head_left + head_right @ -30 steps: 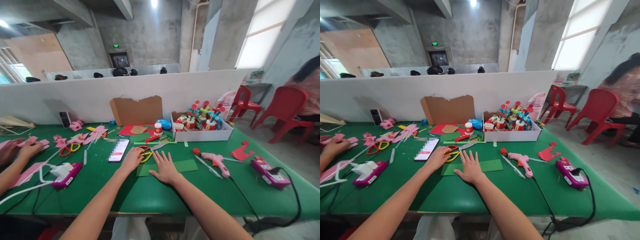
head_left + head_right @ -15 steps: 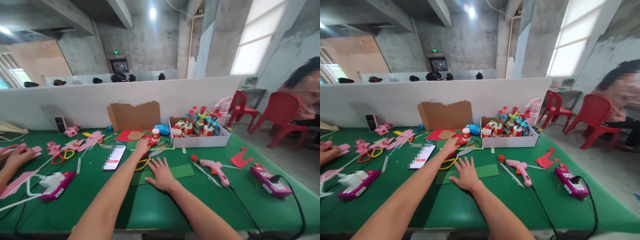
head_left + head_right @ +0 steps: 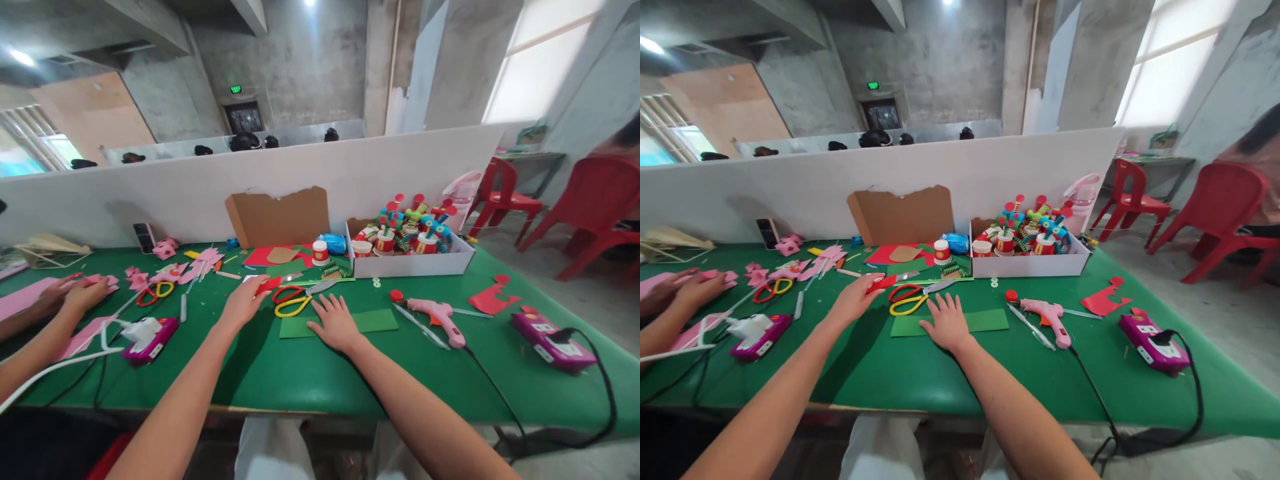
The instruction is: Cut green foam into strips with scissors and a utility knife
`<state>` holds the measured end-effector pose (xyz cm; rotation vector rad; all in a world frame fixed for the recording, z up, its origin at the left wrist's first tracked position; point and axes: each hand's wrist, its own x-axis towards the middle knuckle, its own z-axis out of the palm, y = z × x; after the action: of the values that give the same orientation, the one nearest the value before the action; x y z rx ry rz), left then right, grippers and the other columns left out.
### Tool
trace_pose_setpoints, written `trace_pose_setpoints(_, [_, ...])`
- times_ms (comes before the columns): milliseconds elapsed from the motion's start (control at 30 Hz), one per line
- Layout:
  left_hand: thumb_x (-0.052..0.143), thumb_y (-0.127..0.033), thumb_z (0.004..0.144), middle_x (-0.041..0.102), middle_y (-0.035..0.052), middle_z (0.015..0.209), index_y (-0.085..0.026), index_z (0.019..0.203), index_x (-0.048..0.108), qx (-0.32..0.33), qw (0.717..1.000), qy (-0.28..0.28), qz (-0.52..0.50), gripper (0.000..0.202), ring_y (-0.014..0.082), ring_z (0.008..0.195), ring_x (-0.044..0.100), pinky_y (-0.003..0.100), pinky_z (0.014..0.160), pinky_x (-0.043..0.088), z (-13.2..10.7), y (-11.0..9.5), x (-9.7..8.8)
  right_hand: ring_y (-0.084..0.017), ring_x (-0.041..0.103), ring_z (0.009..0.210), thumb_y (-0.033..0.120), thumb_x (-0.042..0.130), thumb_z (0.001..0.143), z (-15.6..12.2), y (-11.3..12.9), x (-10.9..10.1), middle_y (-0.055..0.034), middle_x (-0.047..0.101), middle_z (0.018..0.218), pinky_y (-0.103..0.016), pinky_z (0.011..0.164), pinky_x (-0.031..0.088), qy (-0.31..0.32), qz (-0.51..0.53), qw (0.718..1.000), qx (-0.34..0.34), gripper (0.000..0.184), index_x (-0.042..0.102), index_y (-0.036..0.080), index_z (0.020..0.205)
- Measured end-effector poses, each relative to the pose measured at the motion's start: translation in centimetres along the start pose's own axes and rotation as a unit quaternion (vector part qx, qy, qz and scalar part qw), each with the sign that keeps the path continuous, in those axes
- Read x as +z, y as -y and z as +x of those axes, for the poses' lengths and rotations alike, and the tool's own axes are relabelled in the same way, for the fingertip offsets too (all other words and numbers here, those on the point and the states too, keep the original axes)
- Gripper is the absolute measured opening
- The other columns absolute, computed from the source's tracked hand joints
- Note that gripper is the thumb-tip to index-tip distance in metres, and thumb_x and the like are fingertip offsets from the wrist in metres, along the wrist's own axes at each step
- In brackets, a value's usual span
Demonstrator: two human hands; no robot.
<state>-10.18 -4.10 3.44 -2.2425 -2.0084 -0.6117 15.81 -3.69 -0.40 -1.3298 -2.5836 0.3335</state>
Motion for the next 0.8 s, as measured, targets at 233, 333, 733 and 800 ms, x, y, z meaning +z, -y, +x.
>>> trace_pose_setpoints(233, [0.041,-0.04,0.092,0.067,0.0083,0.11,-0.022,0.115,0.062,0.017,1.0,0.007,0.008,0.036,0.0253,0.099,0.057,0.04,0.09,0.044,-8.1,2.9,-2.6,-0.033,0.025,0.143,0.056,0.036,0.094,0.2,0.0,0.5,-0.0144,0.037,0.152,-0.053,0.115,0.017,-0.007,-0.015,1.0,0.001,0.066,0.035,0.017,0.148])
trace_pose_setpoints(333, [0.042,-0.038,0.092,0.068,0.0086,0.108,-0.021,0.115,0.063,0.012,0.999,0.011,0.031,0.036,0.0251,0.093,0.057,0.038,0.084,0.045,-9.5,2.9,-2.7,-0.034,0.025,0.143,0.057,0.035,0.094,0.2,0.1,0.5,-0.0146,0.037,0.152,-0.053,0.115,0.016,0.0,-0.016,1.0,0.002,0.067,0.035,0.016,0.148])
trace_pose_setpoints(733, [0.041,-0.039,0.092,0.069,0.0079,0.105,-0.023,0.115,0.065,0.002,0.999,0.013,0.032,0.037,0.0252,0.092,0.057,0.038,0.083,0.045,-10.3,2.5,-2.1,-0.033,0.025,0.143,0.056,0.037,0.094,0.1,0.1,0.4,-0.0144,0.036,0.152,-0.052,0.116,0.016,-0.002,-0.012,1.0,0.003,0.066,0.034,0.019,0.148])
trace_pose_setpoints(800, [0.041,-0.04,0.092,0.069,0.0083,0.105,-0.021,0.115,0.065,-0.001,0.999,0.026,0.022,0.038,0.0253,0.093,0.057,0.038,0.084,0.045,-10.6,2.4,-2.0,-0.033,0.024,0.144,0.056,0.037,0.094,0.1,0.1,0.5,-0.0146,0.036,0.152,-0.052,0.116,0.015,-0.001,-0.012,1.0,0.002,0.066,0.034,0.018,0.148])
